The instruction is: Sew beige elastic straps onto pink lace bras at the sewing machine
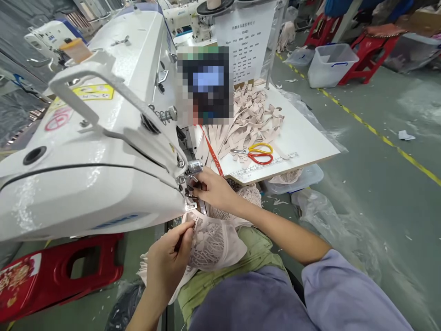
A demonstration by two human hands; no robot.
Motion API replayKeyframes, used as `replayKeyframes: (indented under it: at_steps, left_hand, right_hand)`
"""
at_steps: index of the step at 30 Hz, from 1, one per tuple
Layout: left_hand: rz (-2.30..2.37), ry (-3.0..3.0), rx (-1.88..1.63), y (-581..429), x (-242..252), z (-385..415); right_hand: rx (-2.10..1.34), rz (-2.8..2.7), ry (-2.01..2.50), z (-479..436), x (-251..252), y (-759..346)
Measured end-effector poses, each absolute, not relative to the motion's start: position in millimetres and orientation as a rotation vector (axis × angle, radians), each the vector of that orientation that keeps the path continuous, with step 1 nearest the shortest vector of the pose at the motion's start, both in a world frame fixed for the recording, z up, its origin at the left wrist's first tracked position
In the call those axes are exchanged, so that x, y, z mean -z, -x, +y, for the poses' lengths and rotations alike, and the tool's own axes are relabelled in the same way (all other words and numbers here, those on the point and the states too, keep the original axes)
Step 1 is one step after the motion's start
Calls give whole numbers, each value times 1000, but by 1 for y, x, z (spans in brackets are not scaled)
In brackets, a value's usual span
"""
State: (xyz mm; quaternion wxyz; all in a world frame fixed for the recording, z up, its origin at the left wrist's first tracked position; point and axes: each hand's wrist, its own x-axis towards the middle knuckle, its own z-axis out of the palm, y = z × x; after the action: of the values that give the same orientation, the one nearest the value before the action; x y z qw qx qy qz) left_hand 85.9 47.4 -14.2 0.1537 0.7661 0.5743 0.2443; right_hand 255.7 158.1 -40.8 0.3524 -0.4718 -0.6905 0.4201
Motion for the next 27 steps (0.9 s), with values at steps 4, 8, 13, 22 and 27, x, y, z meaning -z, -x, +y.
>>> replayKeyframes:
  at_steps: [4,8,13,22,27]
  left_hand:
    - [1598,-2198,-712,-88,15,48]
    - [1563,-2224,-754,-89,20,47]
    - [1627,-2129,-730,-82,31,39]
    - [1774,-2431,-1042,-107,32,36]
    - [1868,-2476,-812,-136,39,30]
  right_hand:
    - [-1091,-1788,1207,158,38,-258]
    - [-1070,-1783,1170,158,41,-258]
    - [-1070,-1749,1144,158,44,-257]
    - [-990,-1783,1146,156,46,-264]
    - [-978,-1794,1205,149,42,-270]
